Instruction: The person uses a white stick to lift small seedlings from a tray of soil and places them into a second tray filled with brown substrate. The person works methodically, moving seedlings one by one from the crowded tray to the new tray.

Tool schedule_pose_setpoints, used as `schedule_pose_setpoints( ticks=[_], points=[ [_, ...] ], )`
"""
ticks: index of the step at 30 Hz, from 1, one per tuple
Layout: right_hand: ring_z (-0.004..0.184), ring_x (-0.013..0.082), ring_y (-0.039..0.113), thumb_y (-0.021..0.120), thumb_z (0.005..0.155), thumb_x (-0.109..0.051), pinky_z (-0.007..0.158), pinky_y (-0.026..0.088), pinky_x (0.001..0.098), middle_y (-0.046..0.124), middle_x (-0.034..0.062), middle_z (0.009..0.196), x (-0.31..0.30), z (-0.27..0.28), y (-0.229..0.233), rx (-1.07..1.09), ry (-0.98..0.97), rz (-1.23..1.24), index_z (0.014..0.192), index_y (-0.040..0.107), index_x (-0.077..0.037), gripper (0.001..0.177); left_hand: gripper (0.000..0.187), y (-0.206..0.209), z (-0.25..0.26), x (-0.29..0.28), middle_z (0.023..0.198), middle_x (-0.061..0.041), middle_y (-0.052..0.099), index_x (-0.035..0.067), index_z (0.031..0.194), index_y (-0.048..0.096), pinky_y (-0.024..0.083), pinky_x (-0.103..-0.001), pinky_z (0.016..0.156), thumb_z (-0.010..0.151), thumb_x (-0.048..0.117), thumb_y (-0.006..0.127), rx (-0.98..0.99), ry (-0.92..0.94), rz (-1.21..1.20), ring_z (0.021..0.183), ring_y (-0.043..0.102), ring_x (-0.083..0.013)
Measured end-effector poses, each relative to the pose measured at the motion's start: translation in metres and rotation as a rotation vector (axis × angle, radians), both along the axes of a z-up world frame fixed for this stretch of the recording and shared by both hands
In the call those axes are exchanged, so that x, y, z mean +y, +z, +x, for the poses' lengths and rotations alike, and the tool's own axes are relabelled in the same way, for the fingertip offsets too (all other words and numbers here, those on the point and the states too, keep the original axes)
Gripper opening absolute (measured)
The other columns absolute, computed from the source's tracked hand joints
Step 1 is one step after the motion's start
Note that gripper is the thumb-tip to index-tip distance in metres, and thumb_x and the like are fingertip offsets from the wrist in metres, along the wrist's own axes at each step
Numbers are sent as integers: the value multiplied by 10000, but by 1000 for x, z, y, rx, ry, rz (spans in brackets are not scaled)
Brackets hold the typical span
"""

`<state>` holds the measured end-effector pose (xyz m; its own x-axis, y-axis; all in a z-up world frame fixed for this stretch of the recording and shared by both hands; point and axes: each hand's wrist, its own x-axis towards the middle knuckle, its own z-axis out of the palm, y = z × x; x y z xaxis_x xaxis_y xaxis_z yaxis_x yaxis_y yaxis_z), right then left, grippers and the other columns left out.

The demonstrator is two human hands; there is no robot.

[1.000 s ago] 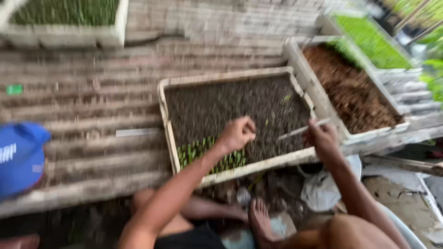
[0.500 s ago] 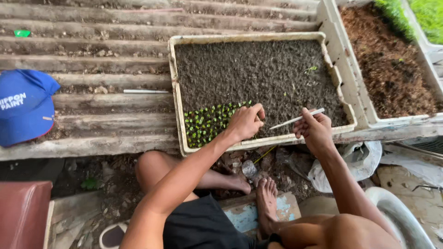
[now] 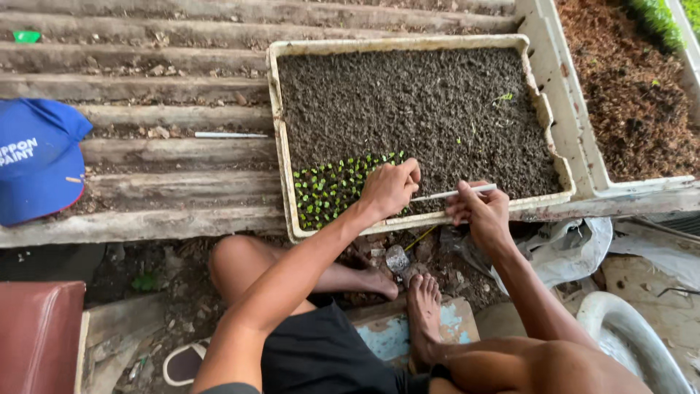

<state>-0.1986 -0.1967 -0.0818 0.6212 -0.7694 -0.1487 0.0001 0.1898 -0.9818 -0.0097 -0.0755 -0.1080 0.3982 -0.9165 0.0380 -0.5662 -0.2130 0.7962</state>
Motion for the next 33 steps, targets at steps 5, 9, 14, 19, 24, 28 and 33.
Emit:
schedule_pose_setpoints(
  ticks=[5, 9, 14, 19, 24, 28, 33],
  points=[
    [543, 304, 722, 705, 1045, -131, 346, 568, 327, 702, 304, 824, 4, 2, 9, 44, 20, -39, 1003, 633, 63, 211, 138, 18, 3, 12, 874, -39, 782, 184, 1018, 645, 559, -545, 878, 888, 209, 685, 38, -52, -14, 932, 738, -368],
    [527, 279, 712, 706, 1047, -125, 343, 556, 309, 704, 308, 826, 0, 10, 15, 76, 35, -125, 979, 640, 75, 222, 200, 59, 9, 30, 922, -115, 785, 166, 1140, 652, 553, -541, 900, 954, 107, 608, 124, -104, -78, 917, 748, -383],
    [481, 289, 693, 725, 1022, -93, 321, 536, 327, 701, 309, 769, 9, 11, 17, 161, 40, -240, 920, 656, 97, 226, 284, 97, 10, 57, 1004, -196, 772, 109, 1234, 634, 547, -562, 935, 969, 48, 554, 186, -164, -72, 959, 744, -416],
    [328, 224, 584, 733, 991, -77, 253, 395, 314, 624, 211, 519, 17, 25, 28, 228, 85, -425, 786, 669, 81, 266, 266, 84, 9, 74, 985, -220, 751, 72, 1253, 622, 593, -446, 637, 1015, 29, 511, 247, -61, -293, 736, 741, -360],
    [396, 155, 572, 811, 943, -217, 422, 423, 283, 608, 43, 453, -5, 27, -10, 318, 185, -878, 768, 742, -122, 211, 212, 70, -30, 104, 837, -164, 753, 26, 1133, 701, 321, -189, 384, 996, 72, 545, 440, 149, -558, 424, 423, -82],
    [453, 248, 608, 805, 930, -196, 464, 455, 345, 636, 65, 494, 23, 24, 17, 249, 231, -1025, 813, 757, -121, 147, 205, 75, -68, 132, 797, -149, 752, 32, 1094, 729, 320, -185, 418, 963, 42, 571, 614, 211, -515, 446, 426, -83],
    [420, 158, 622, 659, 1059, -59, 337, 501, 228, 725, 161, 696, 28, -2, 44, 252, -23, -389, 938, 695, 51, 167, 165, 49, -100, 142, 806, -14, 802, 124, 1005, 746, 442, -219, 546, 919, 161, 611, 664, 251, -278, 601, 611, -36]
  ],
)
